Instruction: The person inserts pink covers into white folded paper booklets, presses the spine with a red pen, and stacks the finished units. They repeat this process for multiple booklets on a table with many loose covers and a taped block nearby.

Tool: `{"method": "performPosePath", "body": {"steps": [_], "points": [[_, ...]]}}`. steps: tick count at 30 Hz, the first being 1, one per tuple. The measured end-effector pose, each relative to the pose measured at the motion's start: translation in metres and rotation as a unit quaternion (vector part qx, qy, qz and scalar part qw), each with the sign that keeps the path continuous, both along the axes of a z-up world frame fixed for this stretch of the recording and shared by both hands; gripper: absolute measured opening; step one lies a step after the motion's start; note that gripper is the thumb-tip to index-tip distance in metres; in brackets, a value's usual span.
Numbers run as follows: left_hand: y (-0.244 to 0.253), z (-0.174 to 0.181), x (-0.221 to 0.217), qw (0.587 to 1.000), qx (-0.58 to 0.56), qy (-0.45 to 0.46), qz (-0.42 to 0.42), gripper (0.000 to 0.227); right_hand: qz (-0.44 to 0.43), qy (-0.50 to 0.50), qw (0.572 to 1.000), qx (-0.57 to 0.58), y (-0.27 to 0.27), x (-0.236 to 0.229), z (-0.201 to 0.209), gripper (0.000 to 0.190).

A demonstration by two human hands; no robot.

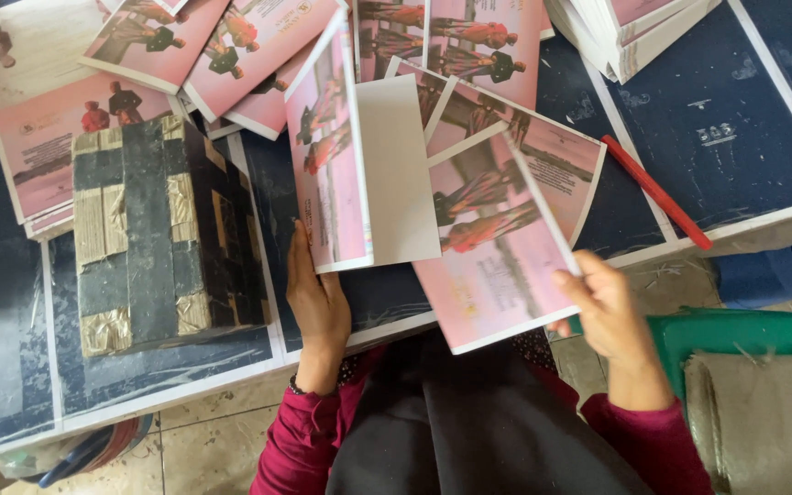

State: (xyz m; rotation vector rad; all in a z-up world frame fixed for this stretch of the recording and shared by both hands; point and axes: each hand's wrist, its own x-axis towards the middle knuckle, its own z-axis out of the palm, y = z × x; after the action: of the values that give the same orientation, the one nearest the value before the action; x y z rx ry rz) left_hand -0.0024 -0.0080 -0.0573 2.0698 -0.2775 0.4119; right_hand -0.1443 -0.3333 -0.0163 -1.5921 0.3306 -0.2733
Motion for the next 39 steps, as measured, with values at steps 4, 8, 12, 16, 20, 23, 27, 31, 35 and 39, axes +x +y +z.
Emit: {"method": "performPosePath", "body": {"steps": [4,8,12,16,20,23,27,31,35,39], "points": [[-0.004,0.004,-0.013,0.999,-0.029,-0.013,0.002,0.049,-0.039,-0.059,0.997,-0.037,-0.019,-0.015,0.052,0.017],[-0.005,0.009,-0.037,1.0,-0.017,0.001,-0.026,0.052,-0.089,-0.151,0.98,-0.091,0.0,-0.008,0.094,0.012],[-0.006,0.025,-0.059,0.999,-0.013,0.017,-0.039,0.055,0.028,-0.095,0.986,-0.134,0.046,0.026,0.086,0.029],[0.0,0.028,-0.069,0.998,-0.016,0.033,-0.048,0.059,0.225,-0.045,0.953,-0.195,0.096,0.059,0.078,0.051],[0.011,0.026,-0.07,0.994,-0.029,0.042,-0.098,0.073,0.248,-0.073,0.961,-0.101,0.112,0.07,0.057,0.05],[0.014,0.034,-0.071,0.987,-0.035,0.026,-0.155,0.097,0.259,-0.092,0.959,-0.07,0.12,0.071,0.052,0.05],[0.015,0.036,-0.061,0.984,-0.04,-0.014,-0.173,0.131,0.285,-0.132,0.949,-0.026,0.138,0.072,0.068,0.062],[0.015,0.05,-0.049,0.979,-0.073,-0.037,-0.185,0.137,0.295,-0.128,0.947,-0.013,0.146,0.081,0.058,0.07],[0.017,0.056,-0.043,0.975,-0.118,-0.036,-0.186,0.131,0.321,-0.13,0.937,0.043,0.153,0.083,0.056,0.074],[0.02,0.049,-0.04,0.974,-0.116,-0.05,-0.187,0.113,0.331,-0.116,0.935,0.044,0.157,0.081,0.071,0.07]]}}
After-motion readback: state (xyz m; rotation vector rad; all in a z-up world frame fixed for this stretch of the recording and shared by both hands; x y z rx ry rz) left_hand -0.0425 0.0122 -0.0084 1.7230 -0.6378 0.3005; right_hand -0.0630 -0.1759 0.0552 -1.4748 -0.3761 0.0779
